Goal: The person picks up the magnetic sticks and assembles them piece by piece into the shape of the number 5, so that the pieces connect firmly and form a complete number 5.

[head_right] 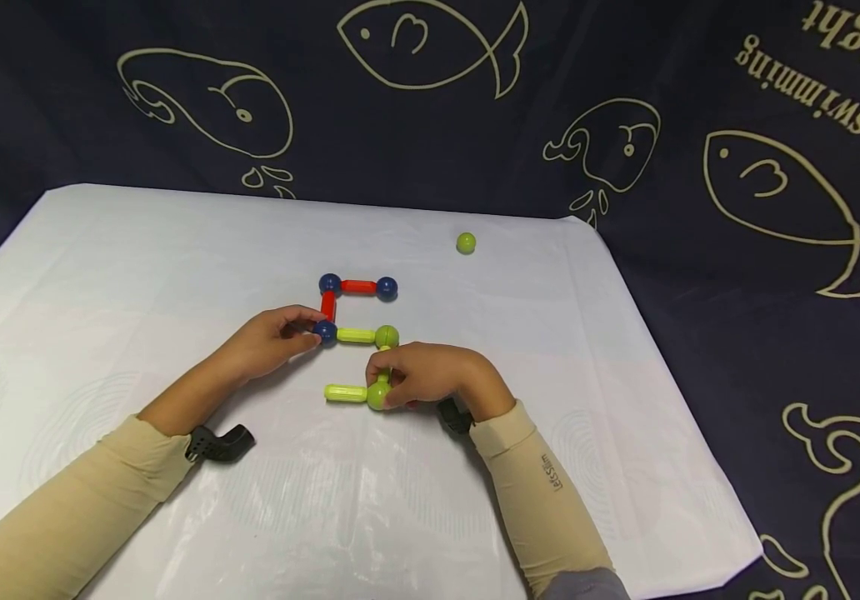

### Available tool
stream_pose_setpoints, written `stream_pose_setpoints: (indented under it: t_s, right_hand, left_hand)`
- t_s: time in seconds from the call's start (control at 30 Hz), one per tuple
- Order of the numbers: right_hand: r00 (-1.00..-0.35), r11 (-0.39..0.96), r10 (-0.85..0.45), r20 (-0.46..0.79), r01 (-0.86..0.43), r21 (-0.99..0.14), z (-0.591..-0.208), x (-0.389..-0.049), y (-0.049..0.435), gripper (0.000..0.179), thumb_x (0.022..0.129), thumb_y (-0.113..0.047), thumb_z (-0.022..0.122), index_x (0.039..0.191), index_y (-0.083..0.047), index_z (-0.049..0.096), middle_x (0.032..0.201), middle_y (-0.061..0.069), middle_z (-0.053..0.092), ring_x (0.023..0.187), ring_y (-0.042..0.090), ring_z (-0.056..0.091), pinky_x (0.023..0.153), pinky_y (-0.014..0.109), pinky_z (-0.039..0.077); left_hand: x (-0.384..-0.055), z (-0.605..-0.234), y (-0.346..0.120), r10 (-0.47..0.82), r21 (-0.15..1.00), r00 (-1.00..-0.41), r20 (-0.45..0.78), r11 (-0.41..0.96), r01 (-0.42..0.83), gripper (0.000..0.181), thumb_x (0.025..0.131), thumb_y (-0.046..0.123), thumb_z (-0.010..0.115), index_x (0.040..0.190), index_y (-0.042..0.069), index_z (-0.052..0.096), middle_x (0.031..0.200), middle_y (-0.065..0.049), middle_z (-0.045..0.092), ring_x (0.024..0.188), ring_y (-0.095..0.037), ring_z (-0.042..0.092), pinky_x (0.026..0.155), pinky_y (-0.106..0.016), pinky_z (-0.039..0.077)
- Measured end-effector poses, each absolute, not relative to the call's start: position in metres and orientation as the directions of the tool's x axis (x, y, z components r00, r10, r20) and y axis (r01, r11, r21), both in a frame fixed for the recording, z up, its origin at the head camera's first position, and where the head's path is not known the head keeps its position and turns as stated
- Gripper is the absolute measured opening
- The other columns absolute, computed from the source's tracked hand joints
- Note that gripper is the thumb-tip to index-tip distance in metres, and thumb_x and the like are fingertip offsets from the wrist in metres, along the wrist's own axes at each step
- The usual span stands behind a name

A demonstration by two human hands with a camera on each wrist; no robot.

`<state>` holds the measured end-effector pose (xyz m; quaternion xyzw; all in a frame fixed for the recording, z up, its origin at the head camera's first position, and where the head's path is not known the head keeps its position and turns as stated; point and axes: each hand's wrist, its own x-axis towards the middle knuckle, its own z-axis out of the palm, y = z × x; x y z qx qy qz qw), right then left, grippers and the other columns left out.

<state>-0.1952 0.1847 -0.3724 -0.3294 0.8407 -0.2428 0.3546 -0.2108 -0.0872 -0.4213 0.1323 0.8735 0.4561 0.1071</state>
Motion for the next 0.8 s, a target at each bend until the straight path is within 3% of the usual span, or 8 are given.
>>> stream_pose_setpoints:
  t_s: [0.8]
  right_hand:
    - [-0.53, 0.66, -0.734, -0.425, -0.408, -0.631, -0.371, -0.1958, 0.1836, 0.022, 0.093, -0.014, 0.071, 0.112, -0.021, 0.063, 0.083, -0.003, 0.055, 0.076, 0.011, 0.051, 0.069, 0.028, 0.043]
  left_hand:
    - [-0.2094, -0.4176, -0.0866, 0.328, 0.825, -0.941, -0.079, 0.551, 0.123, 0.034, 0.095, 0.017, 0.067, 0.128, 0.01, 0.064, 0.115, -0.011, 0.066, 0.095, -0.026, 0.056, 0.082, -0.038, 0.045]
